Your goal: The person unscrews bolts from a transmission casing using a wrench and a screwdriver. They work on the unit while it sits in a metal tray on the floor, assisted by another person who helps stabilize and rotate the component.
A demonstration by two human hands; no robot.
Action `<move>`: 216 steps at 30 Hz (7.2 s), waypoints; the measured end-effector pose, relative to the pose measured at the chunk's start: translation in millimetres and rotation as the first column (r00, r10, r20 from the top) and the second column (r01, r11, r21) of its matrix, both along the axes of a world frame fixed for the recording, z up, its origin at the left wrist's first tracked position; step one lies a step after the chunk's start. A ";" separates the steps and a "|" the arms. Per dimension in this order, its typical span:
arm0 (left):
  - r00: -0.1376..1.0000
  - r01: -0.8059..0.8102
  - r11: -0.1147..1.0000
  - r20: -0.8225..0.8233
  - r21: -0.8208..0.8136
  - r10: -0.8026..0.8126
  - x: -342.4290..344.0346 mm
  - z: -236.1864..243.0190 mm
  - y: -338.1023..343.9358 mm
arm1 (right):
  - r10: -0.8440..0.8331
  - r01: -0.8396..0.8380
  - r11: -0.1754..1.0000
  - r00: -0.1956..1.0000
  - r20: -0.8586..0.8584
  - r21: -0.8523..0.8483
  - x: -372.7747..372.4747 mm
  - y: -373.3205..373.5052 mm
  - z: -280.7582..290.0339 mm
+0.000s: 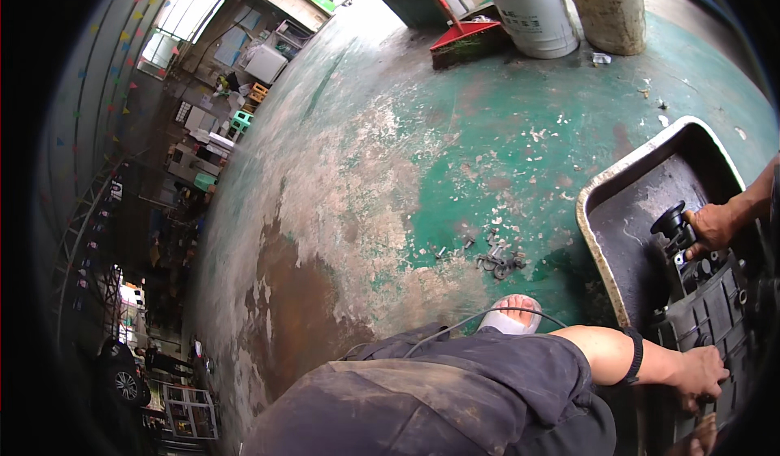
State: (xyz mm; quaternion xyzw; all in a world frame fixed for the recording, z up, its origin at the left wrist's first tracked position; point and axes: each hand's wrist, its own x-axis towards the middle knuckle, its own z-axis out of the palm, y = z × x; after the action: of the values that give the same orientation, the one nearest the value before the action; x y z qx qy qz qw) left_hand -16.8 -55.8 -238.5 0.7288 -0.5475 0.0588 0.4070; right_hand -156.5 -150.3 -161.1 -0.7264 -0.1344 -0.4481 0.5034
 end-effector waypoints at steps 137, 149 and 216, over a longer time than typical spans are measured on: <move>0.994 0.048 0.998 0.098 -0.052 -0.042 5.9 50.6 51.5 | -0.056 0.071 0.831 0.997 -0.045 0.552 -54.0 72.1 34.6; 0.994 0.013 1.000 0.106 0.021 -0.015 3.7 56.5 49.6 | 0.515 0.028 0.488 0.797 -0.314 0.873 73.9 -42.9 87.9; 0.997 0.014 1.000 0.069 0.021 -0.016 4.6 55.8 48.3 | 0.371 -0.140 0.601 0.921 -0.119 0.787 70.0 15.3 82.6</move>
State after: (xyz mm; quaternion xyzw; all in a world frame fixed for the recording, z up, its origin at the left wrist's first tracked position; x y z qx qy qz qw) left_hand -12.2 -7.6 -182.8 0.7262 -0.5673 0.0755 0.3808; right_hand -86.4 -135.0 -78.5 -0.4712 0.0341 -0.2813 0.8353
